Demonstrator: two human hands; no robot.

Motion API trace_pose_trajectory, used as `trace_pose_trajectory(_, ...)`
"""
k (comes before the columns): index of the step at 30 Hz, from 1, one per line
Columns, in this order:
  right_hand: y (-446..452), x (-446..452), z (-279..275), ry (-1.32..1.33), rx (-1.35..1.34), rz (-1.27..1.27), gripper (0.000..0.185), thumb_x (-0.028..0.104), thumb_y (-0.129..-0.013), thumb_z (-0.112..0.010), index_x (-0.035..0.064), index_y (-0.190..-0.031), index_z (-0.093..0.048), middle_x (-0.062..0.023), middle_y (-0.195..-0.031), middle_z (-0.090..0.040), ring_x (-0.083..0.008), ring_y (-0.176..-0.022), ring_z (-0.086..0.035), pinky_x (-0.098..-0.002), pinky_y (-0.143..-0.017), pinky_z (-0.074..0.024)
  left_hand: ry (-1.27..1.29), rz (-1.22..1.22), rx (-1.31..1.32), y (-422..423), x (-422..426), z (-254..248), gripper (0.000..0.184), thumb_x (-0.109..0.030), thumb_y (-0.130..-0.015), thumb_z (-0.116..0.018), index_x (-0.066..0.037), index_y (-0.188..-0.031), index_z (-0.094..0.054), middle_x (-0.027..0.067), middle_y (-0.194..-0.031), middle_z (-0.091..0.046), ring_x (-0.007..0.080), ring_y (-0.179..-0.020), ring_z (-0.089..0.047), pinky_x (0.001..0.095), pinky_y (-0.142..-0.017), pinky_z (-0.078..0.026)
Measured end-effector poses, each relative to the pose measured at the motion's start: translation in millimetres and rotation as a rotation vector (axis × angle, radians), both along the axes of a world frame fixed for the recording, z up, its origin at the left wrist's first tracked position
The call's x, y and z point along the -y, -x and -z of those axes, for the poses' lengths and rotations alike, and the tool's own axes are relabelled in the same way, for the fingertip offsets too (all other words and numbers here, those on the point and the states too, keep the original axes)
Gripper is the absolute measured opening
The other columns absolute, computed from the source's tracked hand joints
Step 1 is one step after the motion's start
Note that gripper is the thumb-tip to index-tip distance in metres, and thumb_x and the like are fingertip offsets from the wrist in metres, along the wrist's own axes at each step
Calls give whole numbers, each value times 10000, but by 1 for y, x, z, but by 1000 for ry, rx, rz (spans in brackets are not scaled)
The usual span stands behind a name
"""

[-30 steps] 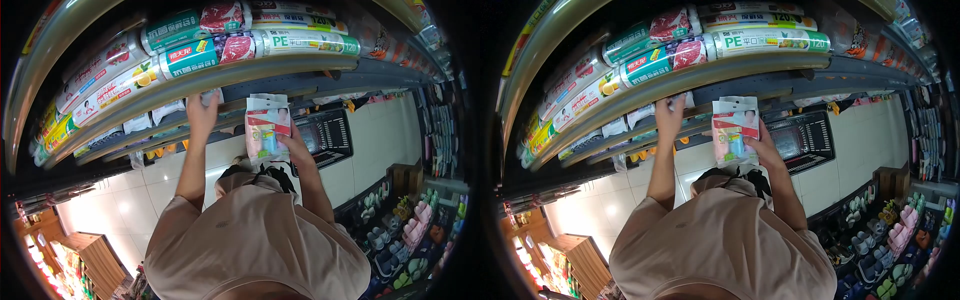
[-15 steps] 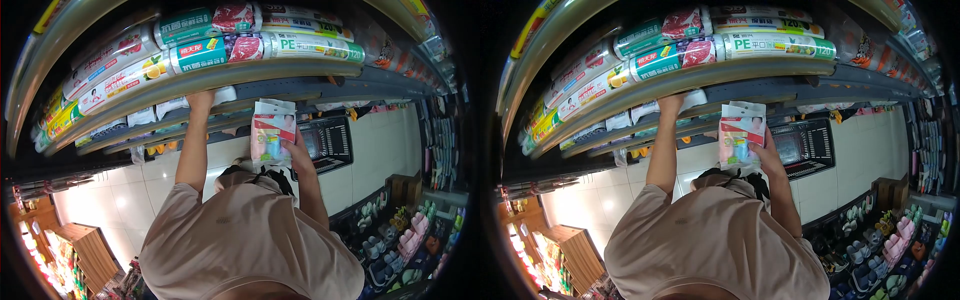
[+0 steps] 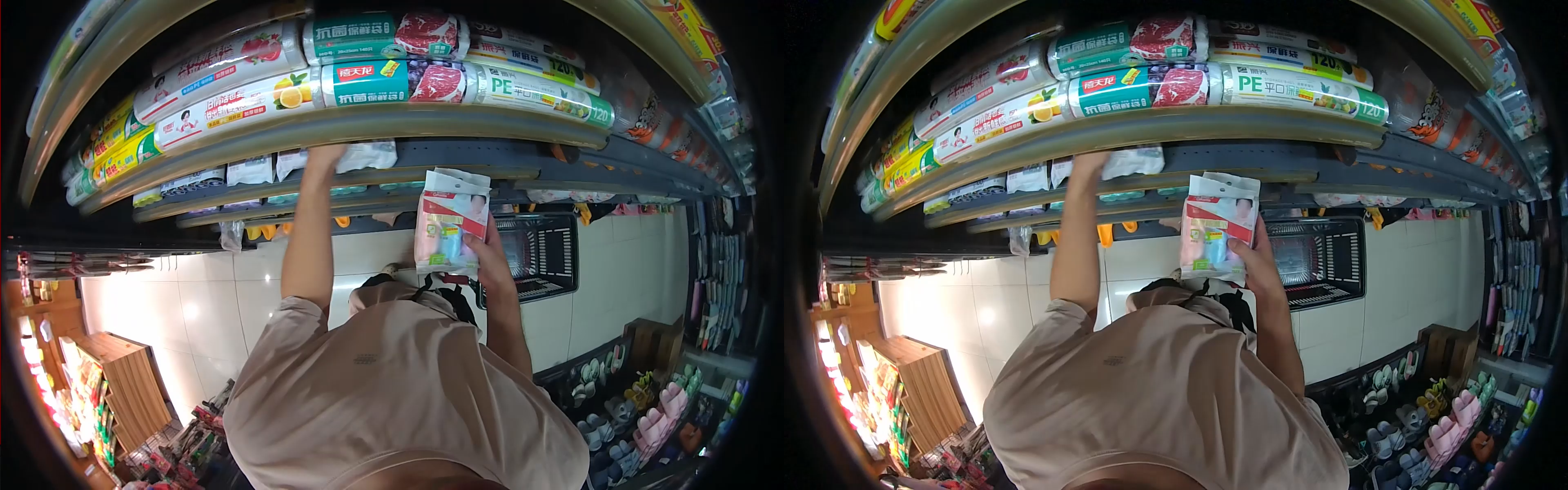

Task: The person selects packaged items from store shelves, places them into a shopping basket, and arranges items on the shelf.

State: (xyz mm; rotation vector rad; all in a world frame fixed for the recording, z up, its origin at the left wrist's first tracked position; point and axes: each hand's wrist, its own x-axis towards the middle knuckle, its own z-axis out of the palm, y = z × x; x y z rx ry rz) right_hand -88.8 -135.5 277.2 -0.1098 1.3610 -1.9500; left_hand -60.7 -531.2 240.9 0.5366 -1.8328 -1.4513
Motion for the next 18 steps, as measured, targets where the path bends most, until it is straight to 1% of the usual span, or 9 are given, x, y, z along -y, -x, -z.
trace_pose_trajectory(3,0,2,-6,-10,4,4,836,-35,-813,-665,25,-1532,-244,-140,-1400,-498,-234,-1272,-517,-364,-1048,-454,108,-159,86,-40,44,-25,425,-295,-843,-756,-119,-1220,-667,138,-1242,-649,335,-1147,-603,434,-995,-451)
trace_pose_trajectory(6,0,2,-6,-3,19,-4,828,-40,-816,-661,28,-1530,-248,-140,-1397,-502,-234,-1271,-520,-366,-1049,-456,442,-341,321,-69,74,-34,427,-295,-850,-750,-116,-1227,-662,136,-1246,-648,329,-1145,-606,433,-991,-455)
trace_pose_trajectory(9,1,4,-6,15,24,-18,823,-45,-819,-654,27,-1530,-247,-143,-1398,-501,-237,-1271,-521,-368,-1047,-458,707,-431,516,-75,82,-27,429,-296,-857,-745,-113,-1235,-656,133,-1250,-647,323,-1143,-608,432,-988,-459)
trace_pose_trajectory(12,0,6,-9,10,9,-42,818,-30,-833,-656,31,-1536,-242,-145,-1405,-500,-238,-1268,-524,-370,-1043,-460,867,-519,637,-81,89,-15,432,-297,-863,-739,-110,-1242,-651,131,-1254,-646,317,-1140,-611,431,-984,-463)
trace_pose_trajectory(14,2,6,-3,26,-15,-60,819,2,-854,-664,48,-1550,-236,-143,-1417,-498,-236,-1264,-527,-369,-1037,-461,930,-590,681,-96,101,-11,433,-297,-868,-736,-108,-1247,-647,129,-1256,-645,313,-1139,-613,430,-982,-466)
trace_pose_trajectory(18,4,4,0,8,-31,-53,807,-1,-856,-663,49,-1548,-250,-135,-1411,-508,-231,-1261,-529,-370,-1035,-463,1021,-666,747,-134,122,-1,436,-298,-877,-728,-104,-1257,-640,126,-1261,-644,305,-1136,-616,429,-977,-472)
